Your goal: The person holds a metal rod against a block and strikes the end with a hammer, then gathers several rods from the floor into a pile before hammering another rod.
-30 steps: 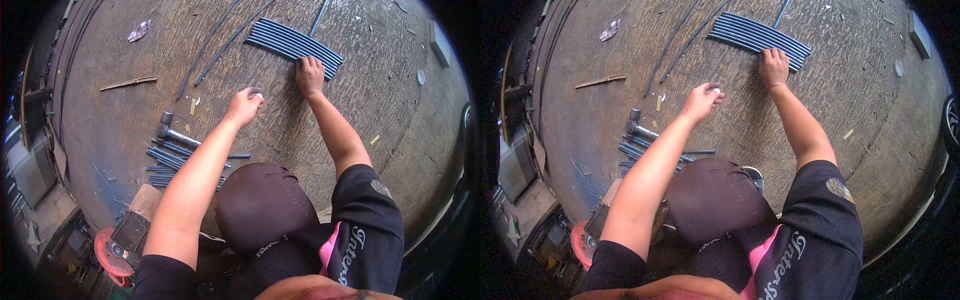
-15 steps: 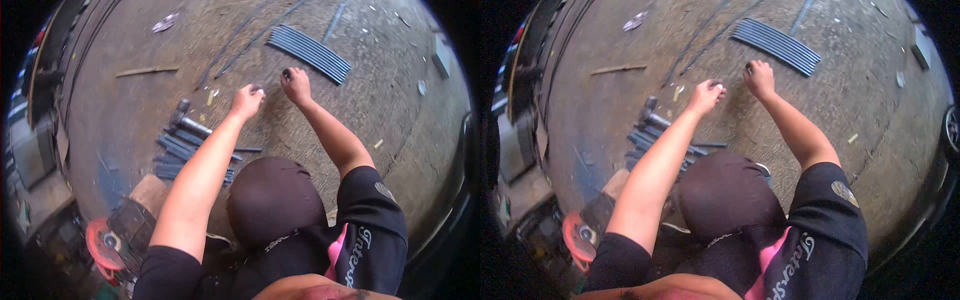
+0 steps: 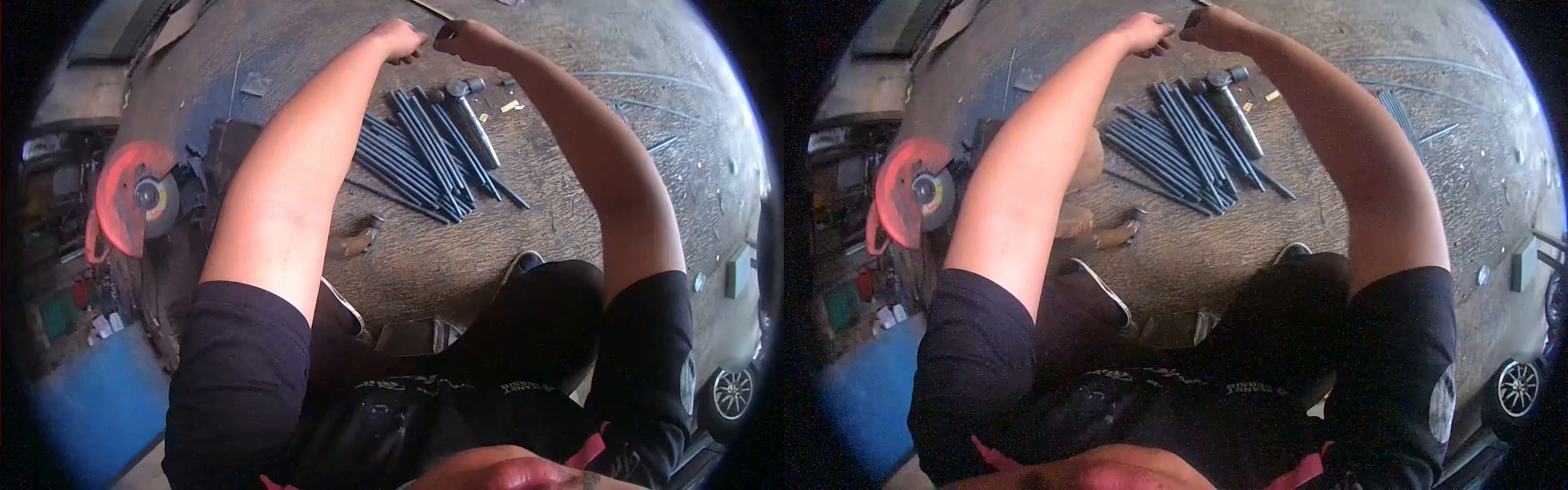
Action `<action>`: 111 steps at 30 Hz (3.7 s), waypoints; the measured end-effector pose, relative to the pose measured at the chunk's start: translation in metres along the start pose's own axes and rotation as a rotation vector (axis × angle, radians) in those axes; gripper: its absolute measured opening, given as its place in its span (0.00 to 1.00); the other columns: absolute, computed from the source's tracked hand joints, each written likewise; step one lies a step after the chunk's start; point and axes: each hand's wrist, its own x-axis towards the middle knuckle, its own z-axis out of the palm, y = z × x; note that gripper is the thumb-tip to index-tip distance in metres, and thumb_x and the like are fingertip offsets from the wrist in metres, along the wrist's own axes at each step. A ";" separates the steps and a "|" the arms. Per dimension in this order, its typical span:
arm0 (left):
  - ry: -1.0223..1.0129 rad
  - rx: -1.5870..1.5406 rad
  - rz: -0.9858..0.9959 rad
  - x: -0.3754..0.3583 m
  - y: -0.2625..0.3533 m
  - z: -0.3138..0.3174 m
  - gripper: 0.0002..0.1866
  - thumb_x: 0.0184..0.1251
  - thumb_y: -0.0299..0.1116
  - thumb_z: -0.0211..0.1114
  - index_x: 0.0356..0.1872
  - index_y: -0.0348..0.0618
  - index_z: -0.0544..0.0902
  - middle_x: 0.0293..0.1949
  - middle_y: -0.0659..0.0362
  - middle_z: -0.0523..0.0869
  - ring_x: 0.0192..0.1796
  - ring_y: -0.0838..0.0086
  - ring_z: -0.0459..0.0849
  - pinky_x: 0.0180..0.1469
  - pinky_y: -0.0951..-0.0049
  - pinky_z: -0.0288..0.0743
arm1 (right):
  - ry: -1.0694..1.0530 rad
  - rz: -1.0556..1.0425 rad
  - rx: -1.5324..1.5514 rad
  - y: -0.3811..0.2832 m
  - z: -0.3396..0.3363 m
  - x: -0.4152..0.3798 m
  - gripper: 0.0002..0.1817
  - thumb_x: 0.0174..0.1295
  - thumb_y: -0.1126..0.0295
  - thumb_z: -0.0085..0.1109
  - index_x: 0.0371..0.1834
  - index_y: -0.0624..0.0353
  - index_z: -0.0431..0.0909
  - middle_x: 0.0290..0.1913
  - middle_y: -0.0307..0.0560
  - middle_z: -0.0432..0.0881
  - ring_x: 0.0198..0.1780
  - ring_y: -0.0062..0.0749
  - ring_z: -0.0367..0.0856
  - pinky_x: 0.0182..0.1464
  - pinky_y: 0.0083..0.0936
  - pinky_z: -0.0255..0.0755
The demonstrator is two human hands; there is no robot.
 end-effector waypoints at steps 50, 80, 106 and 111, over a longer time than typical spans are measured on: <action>-0.252 -0.022 0.431 -0.231 -0.189 0.007 0.17 0.69 0.40 0.55 0.52 0.43 0.78 0.45 0.49 0.84 0.51 0.59 0.82 0.55 0.63 0.73 | -0.093 0.821 -0.288 -0.004 0.268 -0.050 0.40 0.43 0.53 0.73 0.59 0.57 0.67 0.63 0.51 0.68 0.66 0.46 0.67 0.63 0.41 0.68; -0.247 0.013 0.383 -0.202 -0.196 0.012 0.16 0.67 0.39 0.56 0.50 0.41 0.79 0.45 0.47 0.84 0.50 0.56 0.82 0.54 0.61 0.73 | -0.056 0.436 -0.410 0.080 0.227 -0.015 0.16 0.59 0.68 0.53 0.51 0.57 0.77 0.52 0.62 0.79 0.54 0.55 0.79 0.55 0.44 0.73; -0.280 0.068 0.377 -0.204 -0.197 0.017 0.17 0.68 0.40 0.55 0.53 0.44 0.78 0.44 0.48 0.85 0.49 0.56 0.83 0.52 0.61 0.73 | 0.165 0.617 -0.523 0.016 0.277 -0.057 0.23 0.67 0.67 0.43 0.66 0.42 0.65 0.56 0.50 0.73 0.58 0.48 0.72 0.51 0.47 0.73; -0.311 0.063 0.356 -0.199 -0.195 0.023 0.17 0.67 0.39 0.55 0.52 0.43 0.78 0.45 0.47 0.84 0.50 0.56 0.82 0.53 0.60 0.73 | 0.173 0.536 -0.499 -0.005 0.283 -0.062 0.20 0.64 0.68 0.45 0.60 0.46 0.71 0.54 0.47 0.72 0.54 0.47 0.74 0.50 0.44 0.71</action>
